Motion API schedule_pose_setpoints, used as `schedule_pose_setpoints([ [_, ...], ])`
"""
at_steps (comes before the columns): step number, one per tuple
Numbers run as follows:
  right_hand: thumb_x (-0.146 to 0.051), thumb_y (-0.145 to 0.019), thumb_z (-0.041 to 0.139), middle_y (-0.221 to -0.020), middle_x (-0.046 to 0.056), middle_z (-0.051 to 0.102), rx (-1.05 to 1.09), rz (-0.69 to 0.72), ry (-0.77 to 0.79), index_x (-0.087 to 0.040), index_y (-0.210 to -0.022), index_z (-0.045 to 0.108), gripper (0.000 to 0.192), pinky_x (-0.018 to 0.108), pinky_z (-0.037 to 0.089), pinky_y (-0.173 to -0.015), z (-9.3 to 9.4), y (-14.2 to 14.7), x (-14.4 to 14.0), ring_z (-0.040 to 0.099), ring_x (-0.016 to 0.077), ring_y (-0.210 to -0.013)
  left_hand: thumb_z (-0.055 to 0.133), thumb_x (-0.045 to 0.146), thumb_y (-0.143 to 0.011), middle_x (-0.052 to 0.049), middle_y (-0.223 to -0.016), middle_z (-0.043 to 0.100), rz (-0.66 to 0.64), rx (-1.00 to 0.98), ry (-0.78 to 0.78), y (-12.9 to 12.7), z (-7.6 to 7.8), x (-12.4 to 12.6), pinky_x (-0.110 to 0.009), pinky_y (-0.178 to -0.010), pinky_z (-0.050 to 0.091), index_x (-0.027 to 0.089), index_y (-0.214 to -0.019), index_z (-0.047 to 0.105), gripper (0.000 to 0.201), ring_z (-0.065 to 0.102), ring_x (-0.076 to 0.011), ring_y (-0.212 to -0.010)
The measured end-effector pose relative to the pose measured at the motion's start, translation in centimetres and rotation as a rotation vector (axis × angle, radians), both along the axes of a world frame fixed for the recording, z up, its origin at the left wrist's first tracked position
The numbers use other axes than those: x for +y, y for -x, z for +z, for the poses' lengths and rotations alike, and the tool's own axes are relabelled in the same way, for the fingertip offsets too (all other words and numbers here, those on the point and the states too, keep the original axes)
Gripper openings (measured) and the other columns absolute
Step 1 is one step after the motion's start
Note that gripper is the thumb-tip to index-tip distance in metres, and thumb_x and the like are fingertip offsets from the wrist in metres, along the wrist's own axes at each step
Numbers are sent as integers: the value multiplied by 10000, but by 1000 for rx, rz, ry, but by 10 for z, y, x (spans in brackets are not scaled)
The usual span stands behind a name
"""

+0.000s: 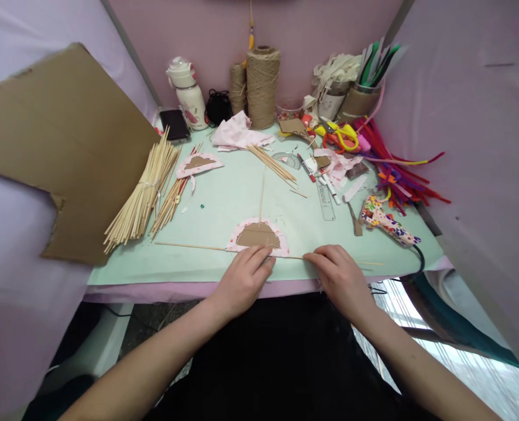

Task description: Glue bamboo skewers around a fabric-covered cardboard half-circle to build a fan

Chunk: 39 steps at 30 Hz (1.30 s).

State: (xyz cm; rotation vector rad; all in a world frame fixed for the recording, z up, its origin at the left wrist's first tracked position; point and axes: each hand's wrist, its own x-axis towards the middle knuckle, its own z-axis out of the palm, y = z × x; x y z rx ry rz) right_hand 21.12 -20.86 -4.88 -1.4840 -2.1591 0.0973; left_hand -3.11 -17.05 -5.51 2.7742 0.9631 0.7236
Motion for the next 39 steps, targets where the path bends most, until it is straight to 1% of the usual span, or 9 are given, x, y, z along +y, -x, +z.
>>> schedule_pose_setpoints([
  [2,-49,-905,432,-926,82,624,-38,-7,1,-197,-1038,661,304,350,413,-730,-3,0,-1,531,221,-856,441,172,-966,-146,-1251,629,8,-11,10,-1,-3,-2,-469,-960,513,180,-1192,612,283,553,-271,-1193],
  [7,-33,-899,423,-930,76,625,-60,-40,-19,-199,-1051,654,323,342,378,-738,-8,3,-2,513,214,-857,415,137,-966,-134,-1283,616,0,5,20,1,-3,0,-454,-975,497,177,-1257,586,340,540,-272,-1198],
  [14,-8,-882,416,-904,87,617,-53,53,-21,-164,-1066,660,343,342,393,-718,-5,0,1,511,217,-839,420,128,-957,-139,-1289,605,1,29,31,0,-6,-1,-461,-983,473,183,-1315,557,387,525,-285,-1208],
  [22,-37,-917,413,-907,93,613,30,41,-37,-159,-1036,678,315,352,437,-742,-9,-1,4,517,216,-849,437,112,-947,-142,-1290,601,-13,59,-23,1,-7,0,-450,-977,475,154,-1311,551,383,509,-285,-1204],
  [28,-15,-902,420,-880,92,614,-37,60,-37,-137,-1042,675,316,344,440,-706,-5,1,5,511,214,-805,449,113,-949,-145,-1269,609,-26,37,-81,1,-9,1,-439,-956,485,134,-1305,550,371,508,-273,-1192],
  [31,-9,-905,409,-873,101,614,-80,61,-68,-123,-1044,669,316,355,438,-688,-7,2,4,504,224,-795,457,112,-948,-147,-1265,611,-20,44,-85,0,-9,1,-442,-955,485,117,-1289,561,357,507,-278,-1190],
  [34,-24,-919,422,-903,104,612,-7,68,-80,-131,-1055,656,291,355,459,-718,-11,2,2,512,223,-824,472,107,-941,-154,-1258,613,-24,47,-86,0,-8,1,-443,-952,485,97,-1274,572,347,512,-285,-1179],
  [37,-49,-923,469,-924,93,607,89,60,-47,-153,-1046,648,241,349,475,-759,-13,2,2,523,217,-858,475,104,-938,-154,-1257,614,-30,40,-86,0,-8,1,-439,-945,488,93,-1271,573,348,515,-286,-1174],
  [39,-48,-923,466,-910,89,603,90,43,-38,-159,-1025,652,240,349,474,-754,-12,3,2,524,217,-852,473,103,-937,-152,-1258,614,-27,36,-82,0,-7,1,-439,-946,488,96,-1269,575,347,513,-287,-1177],
])
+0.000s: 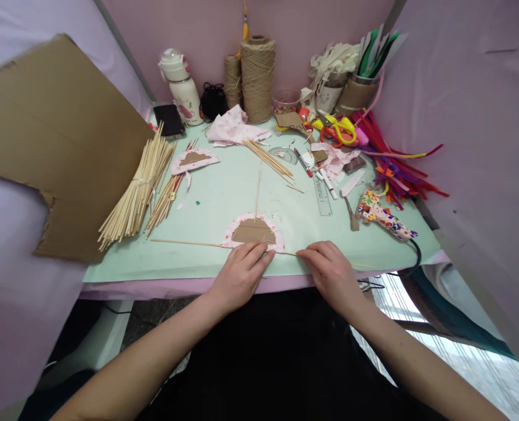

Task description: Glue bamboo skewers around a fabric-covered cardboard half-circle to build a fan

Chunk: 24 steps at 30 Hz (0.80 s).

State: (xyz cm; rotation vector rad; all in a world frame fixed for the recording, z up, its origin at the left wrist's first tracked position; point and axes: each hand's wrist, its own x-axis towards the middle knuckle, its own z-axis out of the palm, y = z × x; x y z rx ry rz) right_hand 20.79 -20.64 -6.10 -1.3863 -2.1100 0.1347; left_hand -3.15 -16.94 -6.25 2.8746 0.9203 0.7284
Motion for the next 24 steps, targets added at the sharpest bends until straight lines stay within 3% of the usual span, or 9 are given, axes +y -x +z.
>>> schedule_pose_setpoints([
  [7,-3,-908,395,-871,103,614,-153,7,-47,-134,-1011,659,313,363,460,-704,3,7,4,507,231,-802,466,108,-940,-149,-1254,614,10,-14,-5,0,2,0,-440,-955,482,110,-1259,586,340,507,-282,-1185],
  [18,-88,-934,476,-847,77,597,47,-17,39,-175,-931,655,199,361,487,-721,4,12,6,522,218,-810,469,111,-940,-155,-1248,616,7,-22,-13,0,0,0,-444,-945,493,100,-1255,586,336,508,-283,-1181],
  [24,-97,-936,464,-982,107,615,-2,-1,3,-182,-1094,641,252,395,485,-801,1,4,5,526,242,-908,472,116,-940,-152,-1227,625,28,-12,-10,-3,6,0,-448,-936,510,104,-1236,595,321,509,-279,-1167],
])
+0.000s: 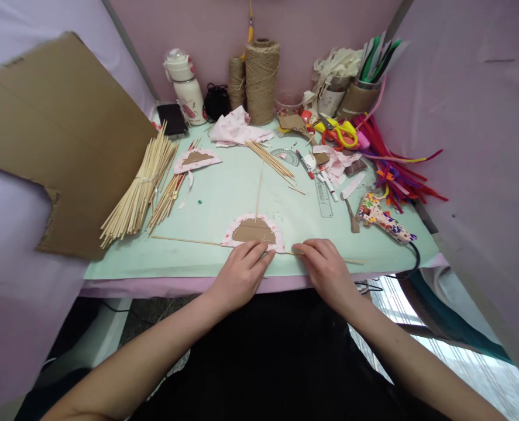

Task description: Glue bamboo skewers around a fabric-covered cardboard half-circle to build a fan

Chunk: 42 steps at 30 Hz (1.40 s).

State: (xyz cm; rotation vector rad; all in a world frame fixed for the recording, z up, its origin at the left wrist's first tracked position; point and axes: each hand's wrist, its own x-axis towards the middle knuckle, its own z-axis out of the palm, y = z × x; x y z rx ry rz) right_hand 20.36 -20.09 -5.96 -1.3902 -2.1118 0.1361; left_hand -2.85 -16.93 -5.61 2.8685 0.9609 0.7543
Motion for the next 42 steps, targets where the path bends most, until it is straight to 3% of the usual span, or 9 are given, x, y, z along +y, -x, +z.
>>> schedule_pose_setpoints([
  [3,-118,-940,479,-1016,100,621,20,21,-8,-209,-1122,635,257,405,477,-820,-2,-10,-2,532,241,-931,477,120,-938,-151,-1222,625,-2,9,6,1,2,1,-447,-933,516,104,-1233,597,319,514,-282,-1161],
  [7,-87,-936,438,-920,87,613,56,67,-22,-204,-1057,668,285,365,478,-749,-3,-17,-3,540,219,-862,464,124,-942,-154,-1252,611,-35,8,19,4,0,3,-450,-958,507,120,-1270,577,347,505,-279,-1193],
  [19,-48,-917,385,-903,101,580,-20,89,-32,-175,-1015,628,291,376,481,-755,-2,-2,5,511,233,-855,467,134,-938,-162,-1255,608,-33,8,-1,5,-5,3,-451,-959,498,126,-1283,577,363,510,-279,-1190],
  [32,-60,-936,407,-950,99,559,-38,95,35,-173,-1046,571,228,379,465,-788,-5,-5,3,490,236,-893,464,137,-940,-155,-1250,613,-42,0,-7,6,-6,3,-438,-960,498,121,-1288,562,362,510,-271,-1188],
  [42,-146,-953,464,-926,92,593,-19,109,55,-181,-1015,609,161,380,485,-783,5,-6,4,528,229,-881,456,185,-952,-157,-1205,626,-92,177,-102,7,4,11,-407,-872,469,109,-1243,573,322,538,-266,-1106],
])
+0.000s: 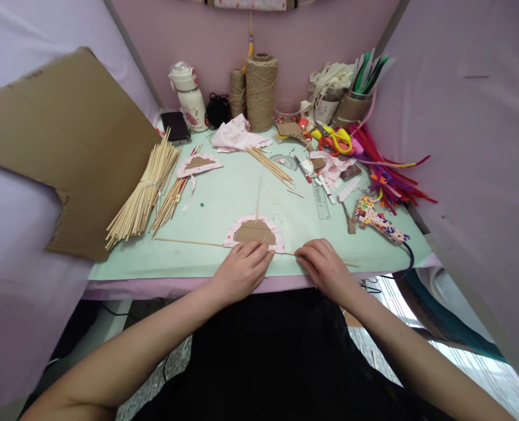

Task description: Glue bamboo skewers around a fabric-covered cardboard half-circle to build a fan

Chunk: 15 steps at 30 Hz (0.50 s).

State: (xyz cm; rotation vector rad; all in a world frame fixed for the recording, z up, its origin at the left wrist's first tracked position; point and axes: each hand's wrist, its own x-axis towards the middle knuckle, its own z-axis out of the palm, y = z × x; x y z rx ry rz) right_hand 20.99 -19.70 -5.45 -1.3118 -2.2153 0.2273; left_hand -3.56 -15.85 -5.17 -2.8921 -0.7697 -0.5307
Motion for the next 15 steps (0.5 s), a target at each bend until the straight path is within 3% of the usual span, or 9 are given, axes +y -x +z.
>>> schedule_pose_setpoints([
  [7,-124,-951,456,-891,75,607,20,26,46,-195,-984,627,188,364,481,-758,3,-5,6,535,218,-861,458,224,-954,-127,-1119,637,-174,132,-97,2,11,24,-404,-814,440,126,-1141,611,261,544,-234,-936],
  [15,-96,-931,445,-888,80,597,-75,23,44,-189,-965,610,192,365,462,-757,4,-4,6,525,228,-855,409,278,-983,-100,-1024,640,-352,122,-34,3,14,47,-361,-802,447,145,-1124,603,273,557,-200,-910],
])
